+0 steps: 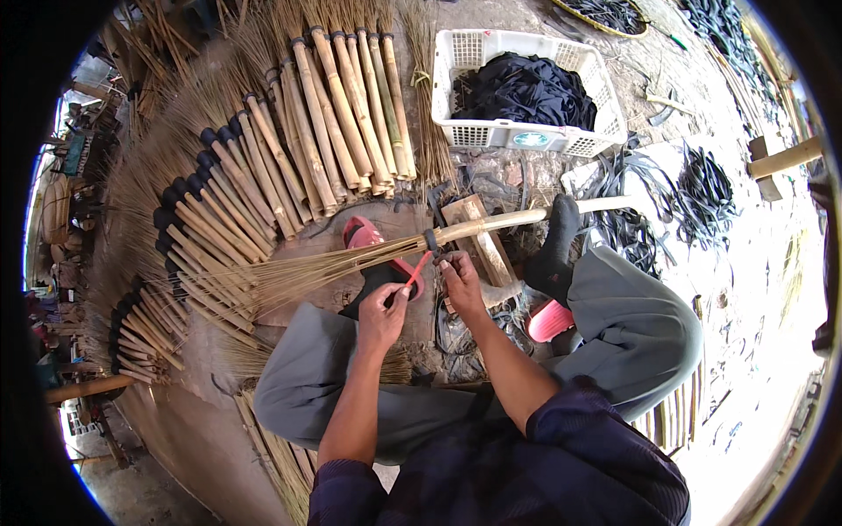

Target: The person sits on the floor and assembles brooms by binding straw bristles to wooden handles using black straps. They repeatedly wrap and tighten the straps around the bristle base, then place finished brooms aside.

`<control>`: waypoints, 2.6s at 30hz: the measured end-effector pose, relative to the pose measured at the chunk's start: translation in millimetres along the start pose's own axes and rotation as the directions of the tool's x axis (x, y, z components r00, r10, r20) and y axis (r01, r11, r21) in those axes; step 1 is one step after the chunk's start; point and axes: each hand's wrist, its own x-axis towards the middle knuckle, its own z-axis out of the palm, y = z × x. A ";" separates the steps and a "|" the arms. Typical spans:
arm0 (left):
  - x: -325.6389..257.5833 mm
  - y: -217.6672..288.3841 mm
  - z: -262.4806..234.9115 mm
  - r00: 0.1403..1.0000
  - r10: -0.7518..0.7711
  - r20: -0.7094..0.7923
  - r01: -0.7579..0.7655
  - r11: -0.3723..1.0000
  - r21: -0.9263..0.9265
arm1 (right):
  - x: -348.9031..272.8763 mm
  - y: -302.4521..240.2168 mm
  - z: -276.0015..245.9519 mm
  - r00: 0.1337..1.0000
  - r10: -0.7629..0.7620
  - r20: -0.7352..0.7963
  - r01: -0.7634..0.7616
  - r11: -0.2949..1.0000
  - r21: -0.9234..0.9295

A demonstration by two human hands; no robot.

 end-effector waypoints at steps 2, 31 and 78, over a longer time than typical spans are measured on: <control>11.6 8.1 7.6 0.987 0.160 0.031 -0.164 0.970 0.178 | 6.5 14.2 -3.2 0.980 -0.193 0.039 0.195 0.980 -0.034; 137.5 68.0 34.2 0.917 -0.009 0.398 -0.366 0.373 0.852 | -10.9 -35.5 11.6 0.929 -0.370 0.003 0.344 0.858 -0.382; 131.8 27.7 41.8 0.927 -0.113 0.356 -0.246 0.534 0.809 | 37.8 -112.9 9.5 0.853 -0.385 0.352 0.520 0.581 -0.626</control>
